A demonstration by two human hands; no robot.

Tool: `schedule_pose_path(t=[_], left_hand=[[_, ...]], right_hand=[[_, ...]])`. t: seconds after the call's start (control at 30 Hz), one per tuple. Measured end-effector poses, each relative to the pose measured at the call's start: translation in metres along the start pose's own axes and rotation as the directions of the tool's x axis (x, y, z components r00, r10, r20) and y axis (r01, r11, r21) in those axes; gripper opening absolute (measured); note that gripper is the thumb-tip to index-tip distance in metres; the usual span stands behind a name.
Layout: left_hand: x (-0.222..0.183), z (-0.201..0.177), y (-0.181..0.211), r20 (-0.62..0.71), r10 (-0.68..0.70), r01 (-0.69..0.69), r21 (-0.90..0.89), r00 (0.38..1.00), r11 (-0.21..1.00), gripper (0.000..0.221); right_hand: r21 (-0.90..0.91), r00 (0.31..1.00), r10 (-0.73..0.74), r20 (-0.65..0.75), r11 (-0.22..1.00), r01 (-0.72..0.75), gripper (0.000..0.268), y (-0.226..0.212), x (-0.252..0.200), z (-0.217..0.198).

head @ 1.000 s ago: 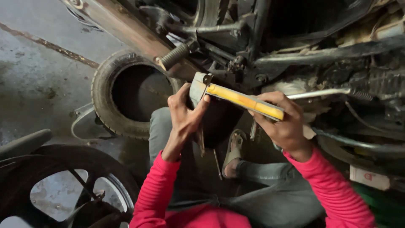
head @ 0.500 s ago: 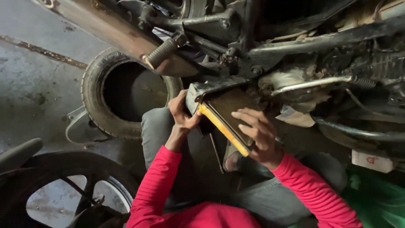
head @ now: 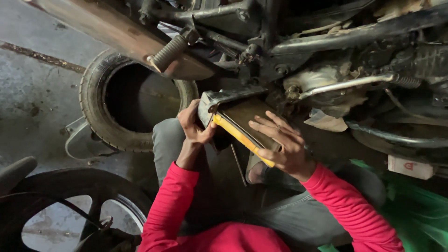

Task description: Replacing or cleaning the air filter on a motorcycle, involving removing the engine cover, extracting the filter, and reassembling.

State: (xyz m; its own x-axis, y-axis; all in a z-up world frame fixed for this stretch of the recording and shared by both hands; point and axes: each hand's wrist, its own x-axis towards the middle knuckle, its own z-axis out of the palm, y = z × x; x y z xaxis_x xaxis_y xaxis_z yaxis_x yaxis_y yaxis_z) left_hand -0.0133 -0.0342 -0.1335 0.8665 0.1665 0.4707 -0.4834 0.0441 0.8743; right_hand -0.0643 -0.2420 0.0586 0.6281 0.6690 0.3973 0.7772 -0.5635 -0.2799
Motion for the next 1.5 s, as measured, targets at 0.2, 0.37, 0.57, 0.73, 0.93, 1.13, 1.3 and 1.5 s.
schedule_pose_path(t=[0.2, 0.37, 0.57, 0.73, 0.93, 1.13, 1.3, 1.5], left_hand=[[0.0, -0.005, 0.009, 0.008, -0.041, 0.04, 0.059, 0.999, 0.997, 0.057], [-0.002, -0.013, 0.001, -0.011, -0.125, 0.126, 0.116, 0.992, 0.985, 0.049], [0.004, -0.028, -0.02, -0.024, -0.352, 0.341, 0.319, 0.936, 0.884, 0.046], [-0.016, -0.033, -0.083, 0.063, -0.436, 0.395, 0.321, 0.898, 0.861, 0.05], [-0.046, -0.009, -0.188, 0.32, -0.398, 0.062, 0.708, 0.86, 0.703, 0.052], [-0.032, 0.004, -0.181, 0.266, -0.645, 0.387, 0.617, 0.716, 0.685, 0.08], [-0.021, 0.0, -0.175, 0.257, -0.676, 0.423, 0.615, 0.69, 0.666, 0.076], [-0.029, -0.016, -0.195, 0.421, -0.666, 0.18, 0.748, 0.615, 0.639, 0.056]], right_hand=[[-0.001, 1.0, 0.002, 0.027, 1.0, -0.002, 0.038, 0.001, 0.008, 0.004], [0.059, 0.999, -0.011, -0.043, 0.998, 0.013, 0.048, 0.008, 0.008, 0.023], [0.126, 0.967, 0.24, -0.084, 0.965, -0.229, 0.039, 0.021, 0.004, 0.069], [0.26, 0.826, 0.564, -0.011, 0.799, -0.542, 0.04, 0.068, -0.05, 0.144], [0.588, 0.692, 0.721, -0.04, 0.577, -0.567, 0.044, 0.129, -0.102, 0.202], [0.589, 0.682, 0.731, -0.028, 0.563, -0.579, 0.048, 0.146, -0.11, 0.208], [0.606, 0.674, 0.738, -0.023, 0.547, -0.578, 0.048, 0.14, -0.094, 0.196], [0.571, 0.708, 0.706, -0.021, 0.589, -0.571, 0.047, 0.139, -0.098, 0.205]])
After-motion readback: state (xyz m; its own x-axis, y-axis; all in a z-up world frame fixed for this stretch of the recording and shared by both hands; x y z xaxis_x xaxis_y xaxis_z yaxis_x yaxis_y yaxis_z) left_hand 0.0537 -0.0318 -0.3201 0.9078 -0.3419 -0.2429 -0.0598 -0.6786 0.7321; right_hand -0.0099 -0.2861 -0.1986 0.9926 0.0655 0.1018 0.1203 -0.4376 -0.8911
